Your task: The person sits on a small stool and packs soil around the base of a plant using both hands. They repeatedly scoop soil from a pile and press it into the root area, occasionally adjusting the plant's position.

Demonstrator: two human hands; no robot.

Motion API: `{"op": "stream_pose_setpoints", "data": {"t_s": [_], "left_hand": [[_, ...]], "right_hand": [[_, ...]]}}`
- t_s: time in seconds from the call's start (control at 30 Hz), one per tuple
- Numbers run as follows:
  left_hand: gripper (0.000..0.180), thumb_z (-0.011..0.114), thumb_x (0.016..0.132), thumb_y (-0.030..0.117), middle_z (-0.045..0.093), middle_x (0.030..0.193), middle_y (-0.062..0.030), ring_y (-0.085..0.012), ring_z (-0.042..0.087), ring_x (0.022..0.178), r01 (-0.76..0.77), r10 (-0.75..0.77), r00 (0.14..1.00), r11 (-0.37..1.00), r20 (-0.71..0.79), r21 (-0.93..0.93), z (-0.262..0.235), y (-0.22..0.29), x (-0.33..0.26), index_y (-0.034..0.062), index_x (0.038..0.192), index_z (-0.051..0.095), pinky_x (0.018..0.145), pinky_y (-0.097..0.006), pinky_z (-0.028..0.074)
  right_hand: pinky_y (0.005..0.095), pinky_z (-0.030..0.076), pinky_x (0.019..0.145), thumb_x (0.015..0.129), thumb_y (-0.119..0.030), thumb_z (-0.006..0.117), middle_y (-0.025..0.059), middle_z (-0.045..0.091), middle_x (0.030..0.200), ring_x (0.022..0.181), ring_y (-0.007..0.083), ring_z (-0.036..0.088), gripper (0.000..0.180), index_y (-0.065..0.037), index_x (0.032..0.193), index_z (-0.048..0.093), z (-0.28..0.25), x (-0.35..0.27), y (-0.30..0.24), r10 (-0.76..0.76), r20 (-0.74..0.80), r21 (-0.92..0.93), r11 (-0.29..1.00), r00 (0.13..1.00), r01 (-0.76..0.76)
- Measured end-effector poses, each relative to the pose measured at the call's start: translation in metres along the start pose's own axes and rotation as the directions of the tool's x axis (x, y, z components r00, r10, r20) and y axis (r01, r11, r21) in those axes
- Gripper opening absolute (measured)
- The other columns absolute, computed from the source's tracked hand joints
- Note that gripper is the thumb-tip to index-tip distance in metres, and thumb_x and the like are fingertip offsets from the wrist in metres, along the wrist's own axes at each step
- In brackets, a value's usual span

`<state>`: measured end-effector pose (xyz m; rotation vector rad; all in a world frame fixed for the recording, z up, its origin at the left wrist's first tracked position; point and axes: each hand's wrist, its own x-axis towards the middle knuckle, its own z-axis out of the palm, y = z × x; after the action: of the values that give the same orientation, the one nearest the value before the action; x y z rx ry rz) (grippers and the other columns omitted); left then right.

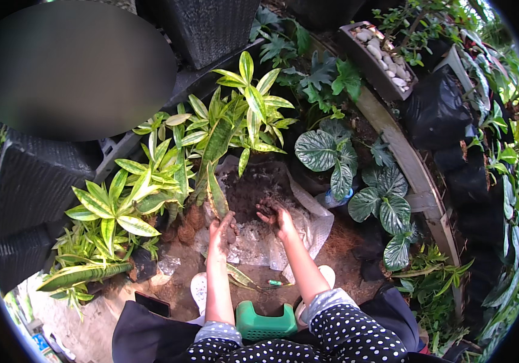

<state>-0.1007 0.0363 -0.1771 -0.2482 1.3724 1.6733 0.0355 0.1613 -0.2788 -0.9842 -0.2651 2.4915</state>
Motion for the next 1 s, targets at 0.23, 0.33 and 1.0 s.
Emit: {"op": "stream_pose_setpoints", "data": {"t_s": [0.23, 0.33, 1.0], "left_hand": [[0.021, 0.066, 0.083, 0.021, 0.051, 0.064, 0.0001, -0.0114, 0.050, 0.049, 0.006, -0.003, 0.999, 0.996, 0.032, -0.084, 0.025, 0.013, -0.053, 0.0035, 0.090, 0.057, 0.045, -0.026, 0.042], [0.022, 0.066, 0.083, 0.023, 0.050, 0.063, 0.0003, -0.0117, 0.050, 0.049, -0.034, 0.040, 0.997, 0.994, 0.065, -0.099, 0.039, 0.025, -0.086, 0.0040, 0.090, 0.056, 0.044, -0.026, 0.042], [0.022, 0.065, 0.083, 0.025, 0.051, 0.065, 0.0018, -0.0115, 0.051, 0.051, -0.244, 0.269, 0.910, 0.963, 0.317, -0.117, 0.052, 0.085, -0.250, 0.0081, 0.093, 0.057, 0.045, -0.025, 0.042]], "right_hand": [[0.0366, 0.052, 0.087, 0.083, 0.007, 0.051, 0.0164, 0.058, 0.110, 0.101, 0.0278, 0.059, 0.029, 0.004, 0.112, 0.051, 0.051, -0.053, -0.005, -0.162, -0.131, -0.246, 0.961, 0.978, 0.127], [0.0325, 0.056, 0.070, 0.083, 0.001, 0.058, 0.0133, 0.062, 0.100, 0.084, 0.0250, 0.065, 0.022, 0.003, 0.105, 0.056, 0.078, -0.080, -0.018, -0.224, -0.115, -0.363, 0.916, 0.968, 0.169], [0.0350, 0.055, 0.074, 0.084, -0.006, 0.057, 0.0117, 0.064, 0.094, 0.081, 0.0235, 0.064, 0.019, -0.001, 0.102, 0.056, 0.159, -0.194, -0.080, -0.276, 0.107, -0.286, 0.912, 0.955, 0.295]]}}
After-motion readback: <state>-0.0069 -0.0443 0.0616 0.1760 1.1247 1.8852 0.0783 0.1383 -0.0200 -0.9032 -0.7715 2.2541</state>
